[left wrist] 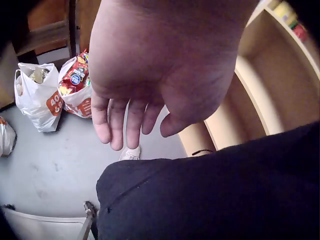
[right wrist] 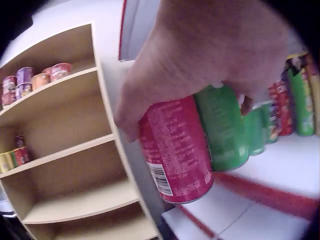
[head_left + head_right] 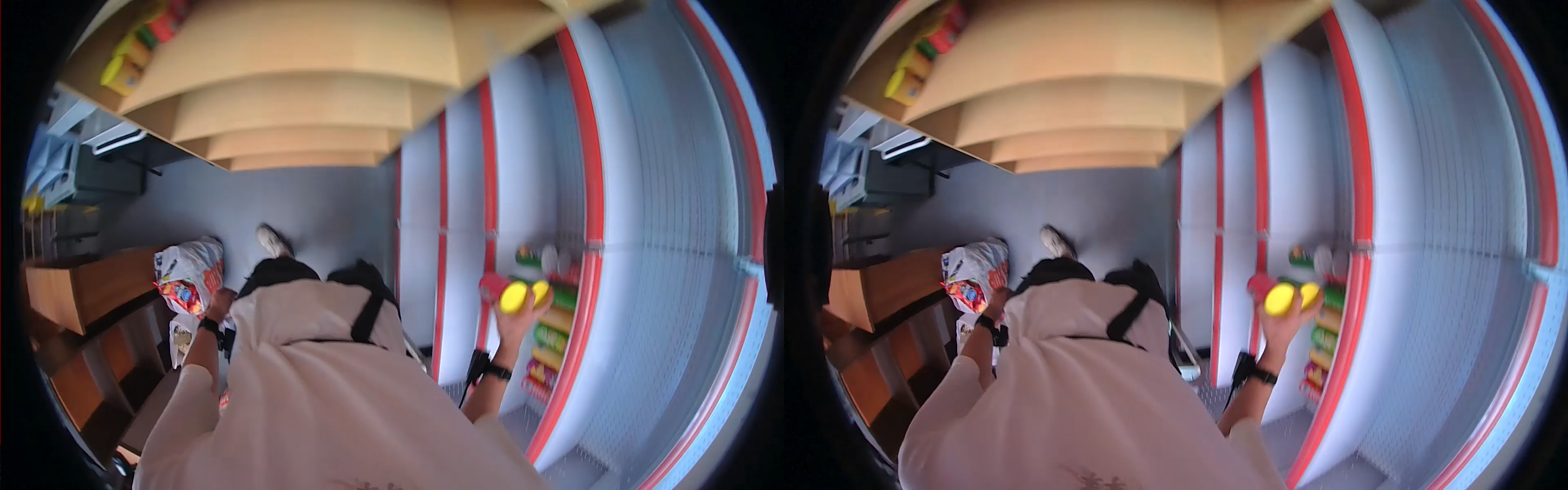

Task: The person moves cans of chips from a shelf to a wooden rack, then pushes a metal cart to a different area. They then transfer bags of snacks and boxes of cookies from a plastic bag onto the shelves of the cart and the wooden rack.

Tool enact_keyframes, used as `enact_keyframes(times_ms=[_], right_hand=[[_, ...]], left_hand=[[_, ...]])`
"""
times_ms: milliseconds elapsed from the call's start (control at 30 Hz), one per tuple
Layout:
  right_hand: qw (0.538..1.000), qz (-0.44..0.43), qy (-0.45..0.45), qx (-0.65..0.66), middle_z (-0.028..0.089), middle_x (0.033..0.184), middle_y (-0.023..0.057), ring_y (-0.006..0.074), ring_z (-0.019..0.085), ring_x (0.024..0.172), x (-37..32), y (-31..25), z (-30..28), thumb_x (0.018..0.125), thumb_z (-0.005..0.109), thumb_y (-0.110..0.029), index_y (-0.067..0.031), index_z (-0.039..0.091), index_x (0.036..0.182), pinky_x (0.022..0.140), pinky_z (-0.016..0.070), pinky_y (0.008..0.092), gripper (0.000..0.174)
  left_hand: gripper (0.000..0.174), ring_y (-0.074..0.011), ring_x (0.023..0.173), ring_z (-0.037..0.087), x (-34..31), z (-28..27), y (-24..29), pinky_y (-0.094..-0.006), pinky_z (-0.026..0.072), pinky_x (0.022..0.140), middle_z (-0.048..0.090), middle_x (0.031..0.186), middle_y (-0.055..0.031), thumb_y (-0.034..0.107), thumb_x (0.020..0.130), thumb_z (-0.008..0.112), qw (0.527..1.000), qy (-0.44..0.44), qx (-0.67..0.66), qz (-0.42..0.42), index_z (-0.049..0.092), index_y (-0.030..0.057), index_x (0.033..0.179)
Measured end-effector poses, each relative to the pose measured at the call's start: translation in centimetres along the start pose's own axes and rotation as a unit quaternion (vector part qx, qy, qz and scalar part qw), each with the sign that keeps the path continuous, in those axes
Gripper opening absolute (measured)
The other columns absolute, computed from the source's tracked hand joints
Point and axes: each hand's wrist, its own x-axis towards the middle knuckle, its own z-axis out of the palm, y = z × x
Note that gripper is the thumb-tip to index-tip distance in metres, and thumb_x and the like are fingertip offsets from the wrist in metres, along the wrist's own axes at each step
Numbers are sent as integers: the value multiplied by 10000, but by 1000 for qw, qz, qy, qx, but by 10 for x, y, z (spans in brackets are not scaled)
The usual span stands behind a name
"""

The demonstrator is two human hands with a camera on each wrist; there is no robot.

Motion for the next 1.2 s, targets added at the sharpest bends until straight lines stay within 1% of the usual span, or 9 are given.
enact_keyframes(times_ms=[33, 67, 100, 167, 267, 433, 633, 1000, 1200], right_hand=[[998, -13, -12, 62, 181, 1412, 258, 462, 301, 1261, 4, -29, 10, 507, 853, -253, -64, 492, 1191, 1027, 332, 503, 796], [990, -35, -27, 133, 164, 1416, 291, 489, 243, 1300, 5, -53, 26, 512, 854, -241, -42, 497, 1167, 1043, 303, 523, 772], [989, -50, -84, 112, 170, 1414, 288, 479, 246, 1304, 18, -98, 30, 505, 864, -243, -30, 506, 1150, 1045, 306, 511, 768], [976, -84, -138, 146, 165, 1420, 286, 465, 267, 1298, 44, -185, 49, 495, 881, -263, -42, 534, 1124, 1034, 328, 483, 751], [943, -186, -165, 221, 171, 1418, 285, 455, 306, 1278, 90, -293, 83, 494, 873, -229, -51, 554, 1086, 1021, 355, 450, 695], [882, -352, -139, 279, 163, 1413, 305, 496, 296, 1266, 189, -450, 119, 465, 866, -226, -67, 556, 1062, 1008, 367, 480, 692], [817, -472, -143, 300, 187, 1397, 300, 490, 293, 1257, 257, -621, 140, 492, 874, -277, -85, 562, 1072, 1005, 353, 508, 686], [762, -548, -240, 247, 132, 1435, 263, 426, 237, 1314, 260, -776, 231, 584, 832, -316, -84, 497, 1226, 1066, 296, 429, 761], [760, -538, -191, 308, 99, 1446, 256, 420, 193, 1340, 252, -790, 259, 586, 839, -283, -96, 174, 1435, 1093, 251, 429, 1094]], left_hand=[[260, -262, 843, 653, -5, -10, 1, -384, 523, 779, 674, 825, -88, 231, 789, 591, 993, 77, 64, 59, 660, 87, 994], [247, -259, 780, 658, -6, -26, 10, -371, 539, 709, 670, 799, -104, 204, 777, 606, 962, 19, -242, -123, 661, 77, 982], [235, -255, 717, 663, -10, -44, 18, -358, 555, 639, 666, 773, -119, 176, 766, 620, 805, -42, -525, -274, 661, 66, 969], [180, -212, 657, 661, -22, 39, -39, -339, 557, 536, 658, 768, -115, 159, 825, 577, 890, 160, -421, -65, 658, 48, 942], [194, -178, 603, 632, -25, -87, 1, -309, 523, 469, 645, 735, -100, 160, 823, 558, 664, 132, -648, -349, 667, 17, 896], [202, -193, 610, 626, -33, -84, -38, -325, 503, 503, 653, 739, -114, 165, 814, 579, 651, 243, -654, -298, 658, -5, 888], [254, -199, 553, 597, -65, -74, -31, -333, 494, 485, 644, 781, -115, 179, 859, 514, 449, 195, -758, -431, 557, 31, 1061], [235, -183, 547, 567, -23, -43, 127, -318, 463, 491, 617, 746, -92, 164, 867, 464, 200, 225, -828, -474, 547, 38, 1048], [216, -137, 508, 540, 31, -51, 193, -290, 430, 419, 581, 677, -46, 202, 864, 497, 147, 256, -841, -453, 581, 51, 994]])
